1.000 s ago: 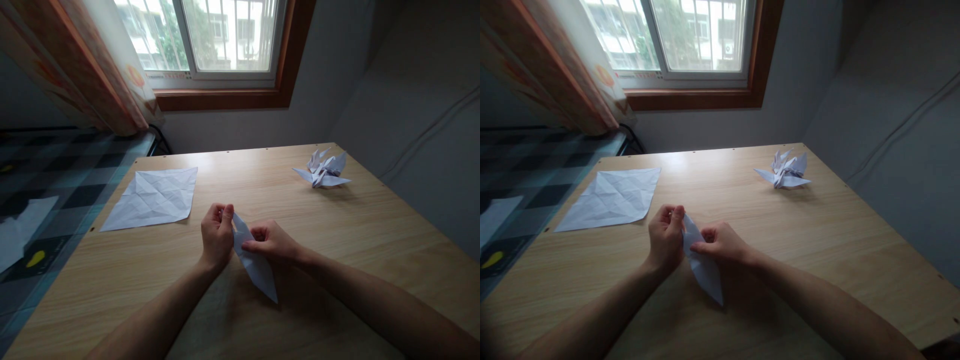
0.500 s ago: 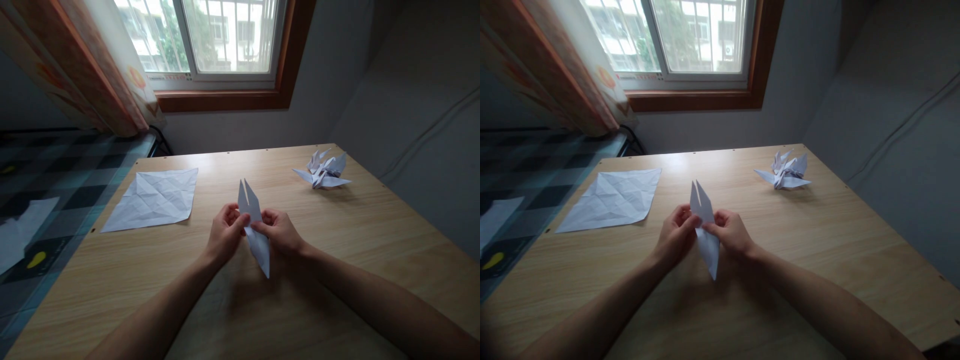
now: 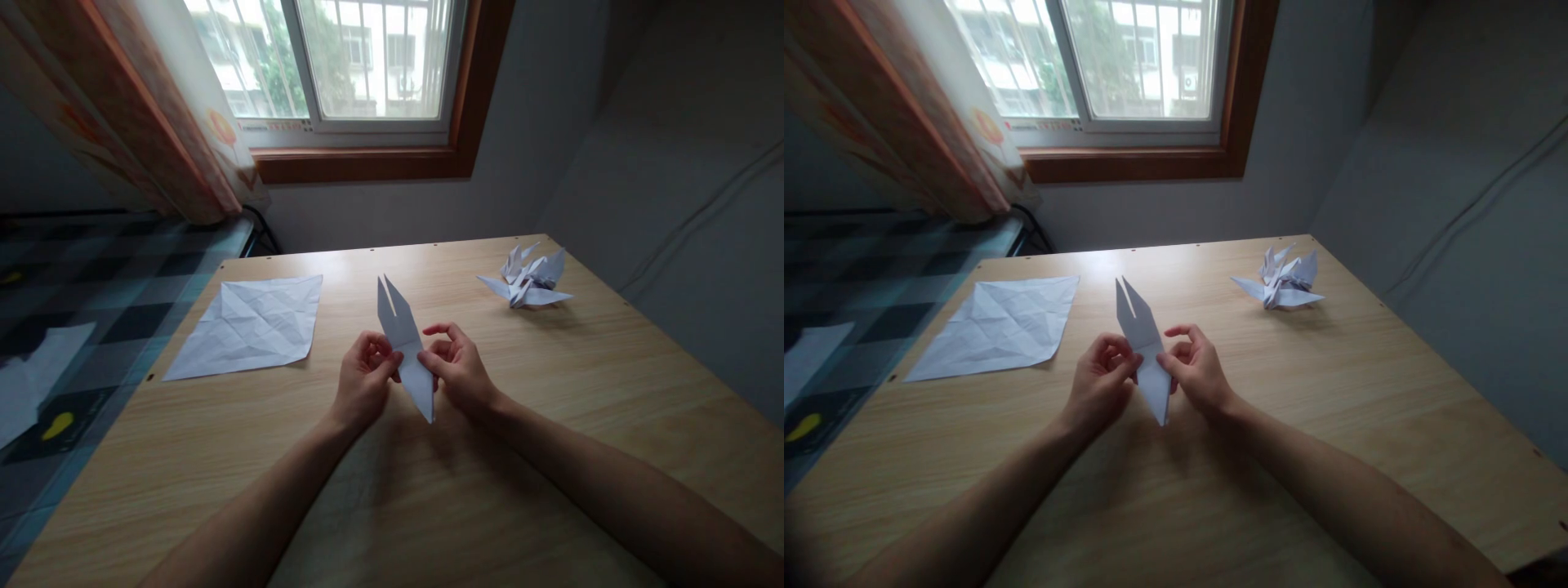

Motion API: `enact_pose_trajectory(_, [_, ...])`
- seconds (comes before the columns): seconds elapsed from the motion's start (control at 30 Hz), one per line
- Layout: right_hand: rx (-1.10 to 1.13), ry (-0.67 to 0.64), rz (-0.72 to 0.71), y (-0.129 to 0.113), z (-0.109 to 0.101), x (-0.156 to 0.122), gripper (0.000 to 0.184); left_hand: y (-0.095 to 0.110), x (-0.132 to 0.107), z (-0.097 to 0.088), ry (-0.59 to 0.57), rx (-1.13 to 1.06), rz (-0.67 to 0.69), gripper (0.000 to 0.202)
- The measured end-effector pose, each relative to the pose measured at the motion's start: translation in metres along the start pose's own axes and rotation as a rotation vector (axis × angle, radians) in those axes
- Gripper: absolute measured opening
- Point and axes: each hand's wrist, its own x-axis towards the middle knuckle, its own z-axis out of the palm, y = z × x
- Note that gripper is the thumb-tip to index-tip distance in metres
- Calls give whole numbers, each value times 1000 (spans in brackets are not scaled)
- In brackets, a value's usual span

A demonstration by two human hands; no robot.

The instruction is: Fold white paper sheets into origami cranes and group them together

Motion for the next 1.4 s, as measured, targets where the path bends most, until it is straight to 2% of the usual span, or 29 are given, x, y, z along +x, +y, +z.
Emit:
enact_pose_trajectory(0.1, [5, -26, -28, 1, 0, 0, 35, 1, 0, -2, -17, 7, -15, 20])
enact_pose_trajectory(0.3, [-3, -77, -7, -3, -2, 0, 23, -2, 1, -9, -105, -48, -101, 36])
enact_pose_trajectory(0.47, [38, -54, 12, -6, -3, 1, 31, -5, 2, -12, -112, -88, -98, 34])
enact_pose_trajectory(0.6, [16, -51, 18, -6, -3, 2, 31, -1, 0, -9, -95, -86, -103, 32])
enact_pose_trajectory(0.87, [-41, -56, -44, -2, -4, 1, 20, -2, -1, -4, -60, -73, -84, 29])
enact_pose_trajectory(1.03, [-26, -51, -29, 4, -5, 1, 28, -3, -2, -2, -33, 16, -13, 20])
enact_pose_trajectory(1.23, [-99, -49, -83, 7, -8, 4, 20, -3, -3, 1, -19, -52, -23, 24])
enact_pose_trajectory(1.4, [-101, -12, -87, 7, -6, 2, 25, -8, -1, -1, -12, -17, 4, 24])
